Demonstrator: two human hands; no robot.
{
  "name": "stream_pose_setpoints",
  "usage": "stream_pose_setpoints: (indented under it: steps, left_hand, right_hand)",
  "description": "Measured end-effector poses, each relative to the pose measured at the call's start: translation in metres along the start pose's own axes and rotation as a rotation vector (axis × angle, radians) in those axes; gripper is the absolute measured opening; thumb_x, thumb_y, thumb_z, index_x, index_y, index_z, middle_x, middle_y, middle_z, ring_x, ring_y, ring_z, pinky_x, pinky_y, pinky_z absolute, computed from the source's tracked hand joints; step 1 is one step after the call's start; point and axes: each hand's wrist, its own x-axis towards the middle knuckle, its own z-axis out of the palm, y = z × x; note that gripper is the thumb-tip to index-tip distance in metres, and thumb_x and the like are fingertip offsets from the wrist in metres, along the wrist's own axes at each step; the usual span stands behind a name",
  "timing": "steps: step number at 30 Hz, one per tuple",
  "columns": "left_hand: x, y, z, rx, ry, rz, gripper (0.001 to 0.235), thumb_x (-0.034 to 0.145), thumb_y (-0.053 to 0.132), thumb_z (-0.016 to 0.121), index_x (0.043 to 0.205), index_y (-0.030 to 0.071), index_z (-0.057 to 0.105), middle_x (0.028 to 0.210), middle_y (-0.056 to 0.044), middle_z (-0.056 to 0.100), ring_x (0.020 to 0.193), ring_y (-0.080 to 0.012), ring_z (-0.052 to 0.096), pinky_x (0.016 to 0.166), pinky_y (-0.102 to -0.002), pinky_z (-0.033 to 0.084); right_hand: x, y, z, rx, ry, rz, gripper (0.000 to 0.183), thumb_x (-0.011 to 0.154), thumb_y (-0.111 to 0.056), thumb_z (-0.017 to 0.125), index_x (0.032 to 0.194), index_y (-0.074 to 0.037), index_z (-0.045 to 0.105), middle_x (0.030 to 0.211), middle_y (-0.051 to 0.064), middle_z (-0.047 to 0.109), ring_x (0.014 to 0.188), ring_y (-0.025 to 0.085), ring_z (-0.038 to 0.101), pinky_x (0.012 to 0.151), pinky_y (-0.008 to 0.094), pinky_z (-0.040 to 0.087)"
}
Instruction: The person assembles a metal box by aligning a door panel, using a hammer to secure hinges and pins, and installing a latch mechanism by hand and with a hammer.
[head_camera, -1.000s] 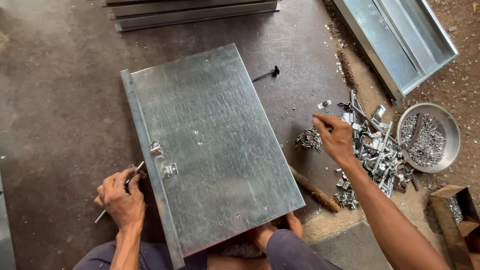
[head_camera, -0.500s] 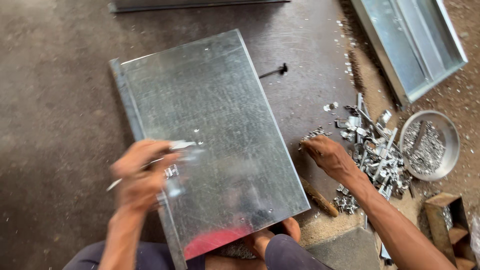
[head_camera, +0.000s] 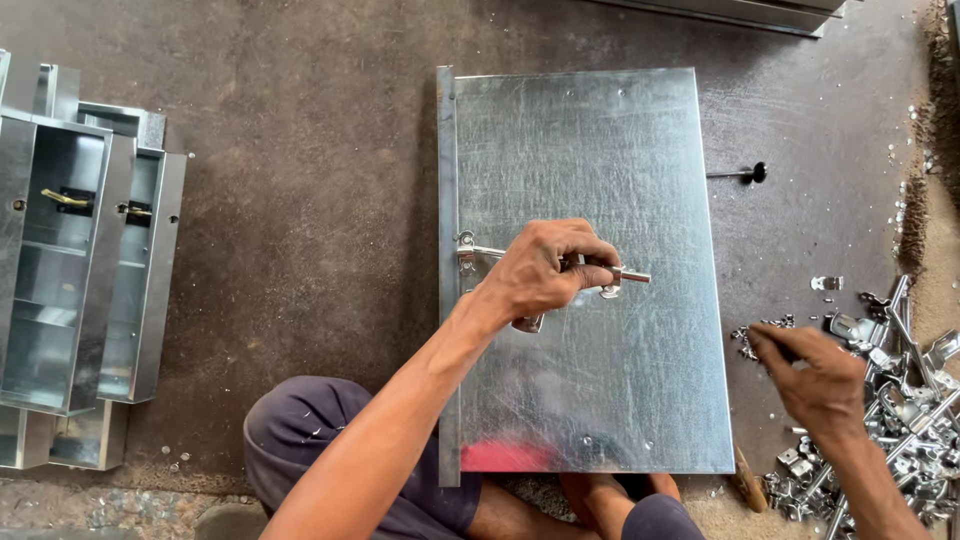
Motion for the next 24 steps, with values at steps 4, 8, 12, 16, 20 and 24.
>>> stream_pose_setpoints:
  steps: [4,8,12,16,20,24]
  left_hand:
    - [0.004,-0.011,0.005,0.008,-0.003,-0.142,0.016,0.087,0.016,0.075,0.101,0.009,0.078,0.090,-0.003,0.074,0.077,-0.0115,0.065,0.070,-0.029,0.053]
    - [-0.010,0.001,-0.005,0.538,0.193,-0.125,0.012,0.101,0.013,0.068,0.106,0.011,0.078,0.093,-0.006,0.067,0.090,-0.0183,0.058,0.080,-0.034,0.050]
    - [-0.046,0.005,-0.030,0.780,0.497,-0.048,0.010,0.080,0.029,0.079,0.085,0.020,0.079,0.099,0.003,0.069,0.105,-0.0206,0.056,0.098,-0.048,0.030]
    - [-0.048,0.001,-0.023,0.717,0.416,-0.130,0.013,0.084,0.031,0.081,0.091,0.020,0.081,0.097,0.006,0.068,0.103,-0.0193,0.054,0.101,-0.048,0.026]
    - [-0.040,-0.006,-0.013,0.727,0.415,-0.117,0.015,0.085,0.030,0.082,0.095,0.020,0.081,0.098,0.008,0.068,0.103,-0.0174,0.054,0.102,-0.048,0.027]
    - [-0.044,-0.011,-0.014,0.654,0.420,-0.147,0.012,0.086,0.028,0.080,0.095,0.021,0.082,0.096,0.008,0.069,0.100,-0.0172,0.055,0.103,-0.046,0.030]
  right_hand:
    - [0.025,-0.028,-0.021,0.133,0.113,-0.039,0.022,0.104,-0.032,0.073,0.103,-0.010,0.076,0.091,0.007,0.075,0.070,0.008,0.068,0.053,0.019,0.053]
    - [0.064,-0.086,-0.044,0.110,0.106,-0.008,0.020,0.100,-0.031,0.076,0.100,-0.011,0.078,0.083,0.007,0.075,0.060,0.011,0.065,0.050,0.025,0.045]
    - [0.106,-0.145,-0.049,0.207,0.004,-0.118,0.017,0.096,-0.027,0.075,0.099,-0.011,0.078,0.087,0.005,0.076,0.070,0.013,0.067,0.059,0.028,0.053]
    - [0.159,-0.205,-0.027,0.272,-0.250,-0.217,0.018,0.096,-0.021,0.069,0.105,-0.007,0.075,0.096,0.008,0.073,0.082,0.019,0.067,0.073,0.032,0.057]
    - [0.188,-0.238,-0.003,0.197,-0.528,-0.294,0.025,0.098,-0.023,0.062,0.110,-0.004,0.074,0.097,0.010,0.069,0.085,0.026,0.064,0.080,0.038,0.054]
    - [0.193,-0.245,0.009,0.117,-0.629,-0.311,0.032,0.099,-0.028,0.056,0.109,-0.003,0.071,0.100,0.011,0.068,0.090,0.026,0.065,0.086,0.042,0.053]
